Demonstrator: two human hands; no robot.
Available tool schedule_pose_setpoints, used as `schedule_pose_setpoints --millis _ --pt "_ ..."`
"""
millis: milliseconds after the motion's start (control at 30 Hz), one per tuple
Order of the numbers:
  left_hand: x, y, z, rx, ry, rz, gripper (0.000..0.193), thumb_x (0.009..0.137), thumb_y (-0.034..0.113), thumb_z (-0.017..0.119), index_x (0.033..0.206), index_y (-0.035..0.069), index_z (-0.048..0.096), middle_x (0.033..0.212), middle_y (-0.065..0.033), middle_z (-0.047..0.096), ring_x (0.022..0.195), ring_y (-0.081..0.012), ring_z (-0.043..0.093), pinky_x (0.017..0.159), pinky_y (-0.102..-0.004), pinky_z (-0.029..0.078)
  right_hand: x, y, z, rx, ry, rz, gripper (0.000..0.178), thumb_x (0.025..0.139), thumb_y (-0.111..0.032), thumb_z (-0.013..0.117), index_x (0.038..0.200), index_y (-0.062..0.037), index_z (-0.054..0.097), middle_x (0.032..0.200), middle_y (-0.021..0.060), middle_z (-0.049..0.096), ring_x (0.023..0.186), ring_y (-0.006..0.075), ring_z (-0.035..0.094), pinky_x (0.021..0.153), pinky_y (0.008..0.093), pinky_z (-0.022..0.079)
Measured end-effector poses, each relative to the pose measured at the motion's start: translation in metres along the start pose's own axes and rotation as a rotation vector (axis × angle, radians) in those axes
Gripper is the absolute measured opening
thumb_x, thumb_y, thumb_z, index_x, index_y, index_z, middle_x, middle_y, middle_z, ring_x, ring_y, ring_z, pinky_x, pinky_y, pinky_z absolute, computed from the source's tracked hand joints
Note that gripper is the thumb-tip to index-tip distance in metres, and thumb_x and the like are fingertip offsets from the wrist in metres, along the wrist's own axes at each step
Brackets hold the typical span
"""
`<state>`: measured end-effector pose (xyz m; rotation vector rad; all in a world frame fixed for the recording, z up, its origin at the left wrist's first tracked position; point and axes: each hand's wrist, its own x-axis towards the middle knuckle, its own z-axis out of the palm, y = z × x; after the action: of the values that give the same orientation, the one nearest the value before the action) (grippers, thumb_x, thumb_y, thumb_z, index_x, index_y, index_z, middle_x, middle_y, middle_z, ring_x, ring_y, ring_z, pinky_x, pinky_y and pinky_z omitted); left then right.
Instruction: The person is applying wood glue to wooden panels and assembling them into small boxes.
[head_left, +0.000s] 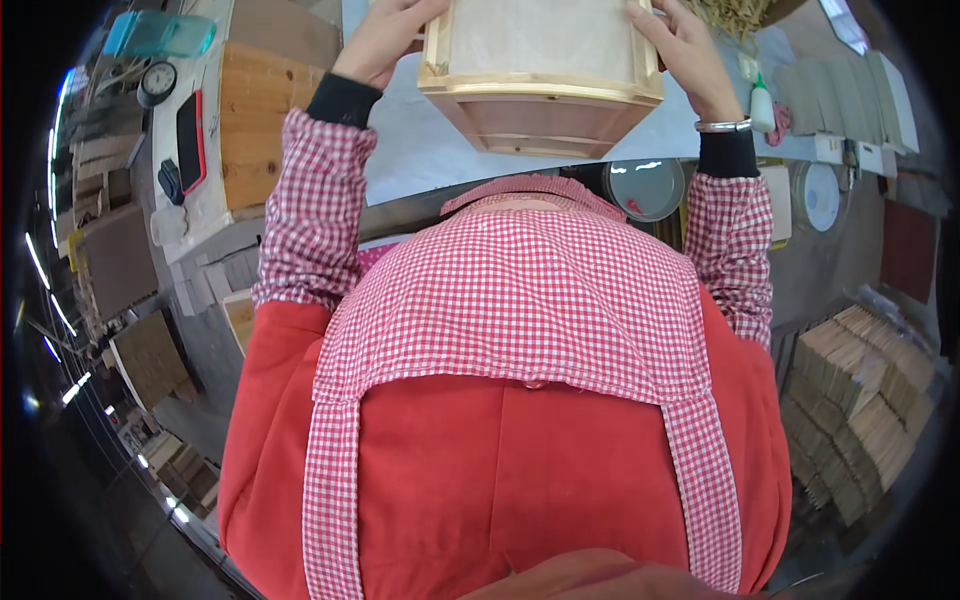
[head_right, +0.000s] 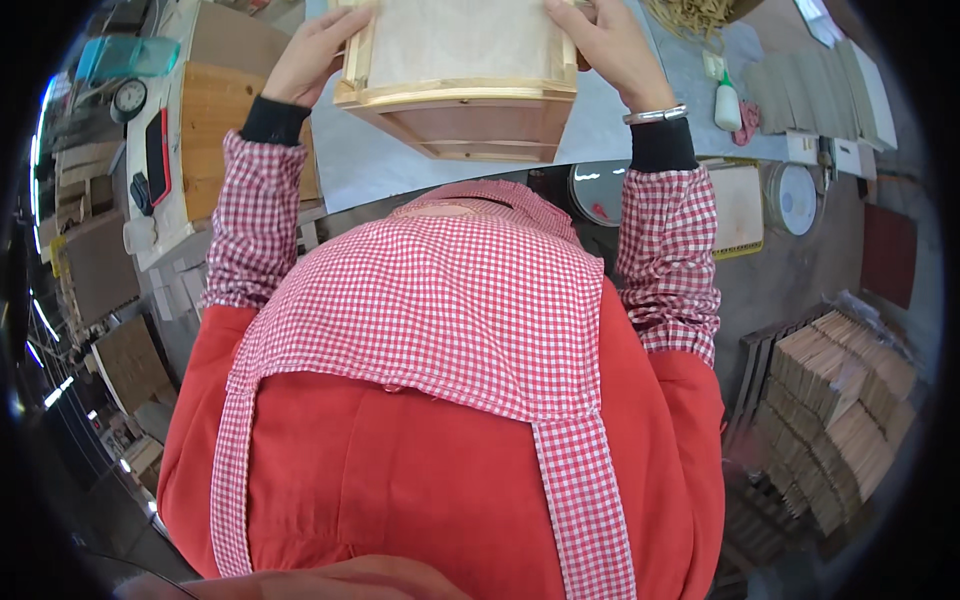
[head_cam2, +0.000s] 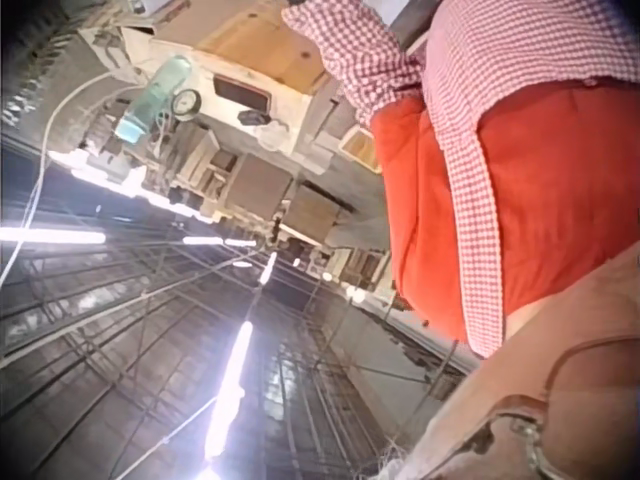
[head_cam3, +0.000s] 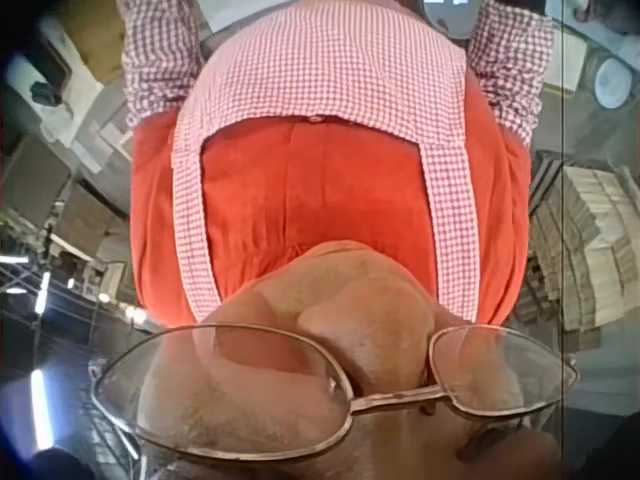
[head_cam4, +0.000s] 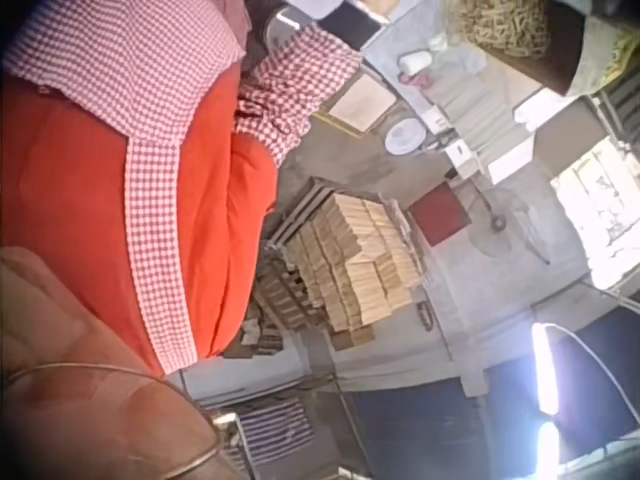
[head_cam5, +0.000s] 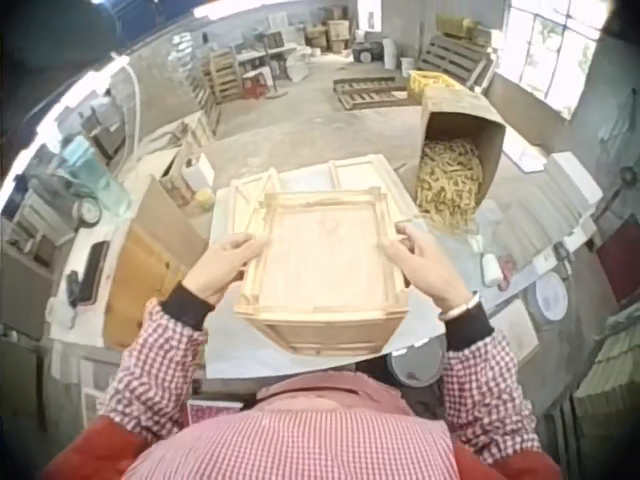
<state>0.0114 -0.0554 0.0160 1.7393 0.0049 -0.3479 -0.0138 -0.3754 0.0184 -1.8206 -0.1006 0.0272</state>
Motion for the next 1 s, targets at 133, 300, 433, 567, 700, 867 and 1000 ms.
schedule_pose_setpoints --millis 133,300,433,567,700,867,1000 --pt "0.004 0.015 0.01 -0.064 0.043 -0.057 0.031 0.095 0.028 0.055 0.104 -0.001 0.063 0.093 -0.0062 0.068 0.083 -0.0115 0.064 0.077 -0.0268 0.051 0.011 -0.008 0.004 -0.12 -0.055 0.025 0.031 0.093 -0.02 0.057 0.113 0.0044 0.057 0.077 0.0004 0.058 0.061 0.006 0.052 0.055 0.0193 0.042" --pt "-0.004 0.007 0.015 -0.208 0.086 0.141 0.027 0.094 0.023 0.057 0.103 -0.001 0.064 0.091 -0.0035 0.068 0.077 -0.0097 0.064 0.068 -0.0251 0.052 0.023 0.024 0.002 -0.142 0.048 -0.418 0.033 0.093 -0.017 0.056 0.117 0.0042 0.057 0.086 0.0005 0.062 0.074 0.0104 0.058 0.065 0.0261 0.047" --pt "0.015 -0.008 0.02 -0.323 0.021 0.186 0.027 0.095 0.025 0.056 0.099 0.0 0.065 0.09 -0.0045 0.068 0.074 -0.0116 0.064 0.065 -0.0259 0.052 0.035 0.053 0.008 -0.251 0.219 -0.592 0.03 0.092 -0.017 0.056 0.114 0.0032 0.059 0.088 0.0042 0.065 0.08 0.0179 0.061 0.071 0.033 0.048" --pt "0.022 -0.027 0.002 -0.669 -0.104 0.164 0.032 0.096 0.032 0.052 0.104 0.002 0.061 0.096 -0.0074 0.066 0.085 -0.0159 0.062 0.073 -0.0284 0.05 0.038 0.075 0.01 0.033 0.181 -0.248 0.036 0.094 -0.027 0.052 0.111 0.0037 0.06 0.091 0.0118 0.068 0.085 0.024 0.065 0.075 0.0355 0.049" --pt "0.023 -0.117 -0.011 -0.089 0.111 0.081 0.045 0.094 0.032 0.053 0.13 0.006 0.045 0.127 -0.0115 0.056 0.107 -0.0257 0.059 0.089 -0.0377 0.05 0.031 0.134 0.006 -0.18 0.004 0.121 0.053 0.096 -0.044 0.046 0.11 0.0044 0.06 0.096 0.0136 0.068 0.087 0.0212 0.065 0.071 0.0326 0.049" --pt "0.009 -0.075 0.046 -0.218 0.09 0.119 0.046 0.095 0.034 0.05 0.131 0.006 0.044 0.128 -0.0107 0.055 0.11 -0.0248 0.057 0.091 -0.0375 0.048 -0.015 0.162 0.048 0.095 0.041 0.157 0.04 0.087 -0.034 0.058 0.102 0.0023 0.061 0.1 0.0116 0.066 0.082 0.0208 0.061 0.072 0.0375 0.049" --pt "-0.02 -0.029 0.057 -0.351 0.08 0.198 0.047 0.096 0.037 0.048 0.132 0.007 0.044 0.13 -0.0099 0.054 0.113 -0.0239 0.055 0.094 -0.0372 0.046 -0.023 0.122 0.046 -0.102 0.127 -0.215 0.044 0.093 -0.031 0.049 0.119 0.004 0.054 0.109 0.0081 0.064 0.096 0.0178 0.059 0.081 0.034 0.047"
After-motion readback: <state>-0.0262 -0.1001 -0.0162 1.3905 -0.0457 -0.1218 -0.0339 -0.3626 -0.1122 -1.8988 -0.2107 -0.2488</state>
